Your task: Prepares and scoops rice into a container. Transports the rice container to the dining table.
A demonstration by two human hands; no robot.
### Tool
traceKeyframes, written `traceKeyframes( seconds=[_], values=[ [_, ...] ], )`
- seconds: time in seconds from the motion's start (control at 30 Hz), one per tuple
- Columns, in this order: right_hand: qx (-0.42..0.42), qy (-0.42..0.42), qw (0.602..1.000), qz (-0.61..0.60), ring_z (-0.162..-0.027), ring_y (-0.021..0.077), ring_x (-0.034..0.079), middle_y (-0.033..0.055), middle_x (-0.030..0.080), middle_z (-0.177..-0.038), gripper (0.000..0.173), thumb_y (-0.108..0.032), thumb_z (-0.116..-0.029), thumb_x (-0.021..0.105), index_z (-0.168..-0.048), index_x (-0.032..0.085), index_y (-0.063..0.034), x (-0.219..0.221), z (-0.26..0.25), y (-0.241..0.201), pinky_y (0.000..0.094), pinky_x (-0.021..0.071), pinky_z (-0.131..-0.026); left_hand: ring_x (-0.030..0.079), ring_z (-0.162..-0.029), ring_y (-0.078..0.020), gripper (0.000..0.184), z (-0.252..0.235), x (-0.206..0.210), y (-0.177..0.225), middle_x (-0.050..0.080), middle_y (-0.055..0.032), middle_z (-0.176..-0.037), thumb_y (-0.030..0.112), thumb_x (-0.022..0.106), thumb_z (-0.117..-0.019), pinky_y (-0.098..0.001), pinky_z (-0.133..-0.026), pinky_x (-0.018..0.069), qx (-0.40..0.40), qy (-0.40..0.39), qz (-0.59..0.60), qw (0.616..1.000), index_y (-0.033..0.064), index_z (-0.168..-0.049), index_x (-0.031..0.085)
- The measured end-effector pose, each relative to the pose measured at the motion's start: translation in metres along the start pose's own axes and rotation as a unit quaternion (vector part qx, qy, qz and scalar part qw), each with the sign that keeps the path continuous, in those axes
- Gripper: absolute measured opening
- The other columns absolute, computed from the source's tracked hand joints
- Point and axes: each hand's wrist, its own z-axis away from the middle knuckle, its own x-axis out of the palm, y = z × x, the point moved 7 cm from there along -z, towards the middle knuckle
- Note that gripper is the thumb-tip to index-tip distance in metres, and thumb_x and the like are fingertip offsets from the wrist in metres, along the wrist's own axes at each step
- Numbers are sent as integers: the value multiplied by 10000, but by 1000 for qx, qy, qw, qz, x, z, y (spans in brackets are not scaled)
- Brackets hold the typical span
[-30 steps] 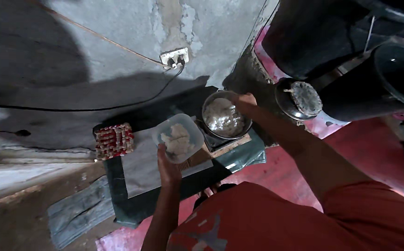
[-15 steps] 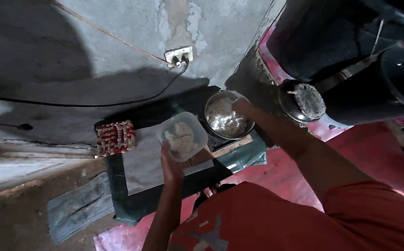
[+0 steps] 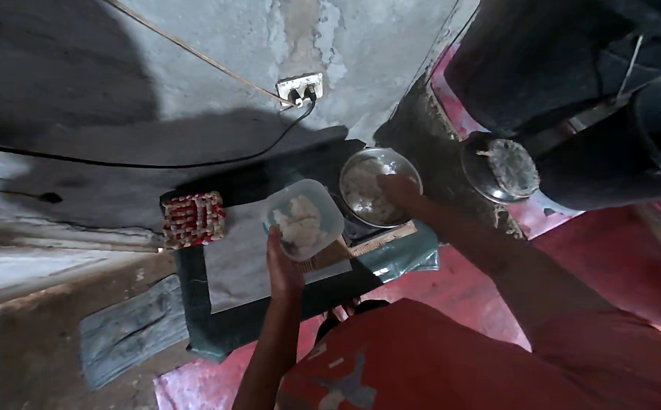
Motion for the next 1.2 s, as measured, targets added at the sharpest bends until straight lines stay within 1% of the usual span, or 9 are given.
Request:
traceKeyframes(
  seconds=[0.17, 0.33, 0.5, 0.67, 0.73, 0.87, 0.97, 1.1, 1.2],
  values=[
    [-8, 58, 987, -148, -1105, 441, 669, 255, 694, -1160, 338, -266, -1074, 511, -1170, 695, 1, 30, -21, 13, 672, 518, -934, 639, -1191, -231, 570, 1, 0, -2, 623, -149, -1342, 466, 276, -1115, -443, -964, 570, -12, 2, 7, 1000, 66, -1470, 474],
    [50, -41, 970, -235, -1169, 441, 642, 299, 675, -1206, 361, -217, -1073, 532, -1148, 689, 100, 40, -34, 12, 620, 474, -1042, 621, -1228, -235, 596, -1, 1, -3, 602, -133, -1390, 512, 295, -1103, -453, -973, 563, -15, -2, 1, 1000, 95, -1500, 451],
    [71, -90, 966, -231, -1241, 432, 598, 296, 630, -1304, 352, -174, -1090, 499, -1231, 648, 113, 36, -21, 2, 578, 450, -1073, 632, -1199, -242, 608, -3, 8, 4, 614, -139, -1364, 542, 305, -1094, -454, -936, 572, -19, 1, -26, 999, 104, -1487, 458],
    [82, -44, 949, -301, -1174, 431, 631, 284, 658, -1247, 389, -277, -1074, 538, -1222, 672, 57, 40, -25, 16, 612, 478, -1021, 665, -1091, -224, 584, -6, 22, 16, 638, -148, -1291, 509, 304, -1105, -404, -835, 589, -3, 1, -70, 998, 82, -1468, 471],
    [90, -53, 950, -294, -1232, 424, 609, 271, 650, -1289, 393, -290, -1077, 532, -1250, 677, 31, 33, -17, 17, 610, 449, -1070, 657, -1109, -233, 576, -6, 29, 19, 627, -156, -1305, 501, 316, -1106, -418, -850, 586, -5, -5, -77, 997, 81, -1473, 462],
    [77, -20, 953, -293, -1048, 412, 671, 260, 693, -1119, 351, -268, -1066, 525, -1156, 706, 20, 21, -3, 31, 622, 511, -945, 652, -1085, -237, 547, -5, 47, 25, 632, -167, -1272, 482, 384, -1100, -405, -846, 572, -18, -2, -94, 995, 72, -1449, 481],
    [62, 1, 954, -292, -1139, 424, 647, 268, 678, -1195, 346, -250, -1062, 535, -1202, 700, 20, 4, 10, 45, 642, 484, -1006, 620, -1185, -285, 623, -6, 62, 24, 588, -194, -1357, 531, 438, -1072, -474, -922, 567, -21, -19, -135, 990, 65, -1486, 429],
    [60, 34, 956, -284, -1064, 406, 673, 248, 698, -1122, 329, -257, -1060, 533, -1178, 706, -4, -30, 36, 65, 638, 512, -951, 651, -1169, -277, 675, -16, 87, 12, 642, -157, -1311, 645, 430, -1031, -503, -929, 587, -10, -65, -204, 977, 109, -1425, 542],
    [55, 75, 948, -304, -1040, 377, 687, 231, 702, -1124, 332, -257, -1071, 535, -1200, 703, -2, -70, 68, 72, 616, 528, -946, 678, -1039, -265, 602, -5, 115, 19, 680, -181, -1160, 562, 468, -1053, -474, -896, 579, 1, -59, -230, 971, 33, -1298, 615]
  ],
)
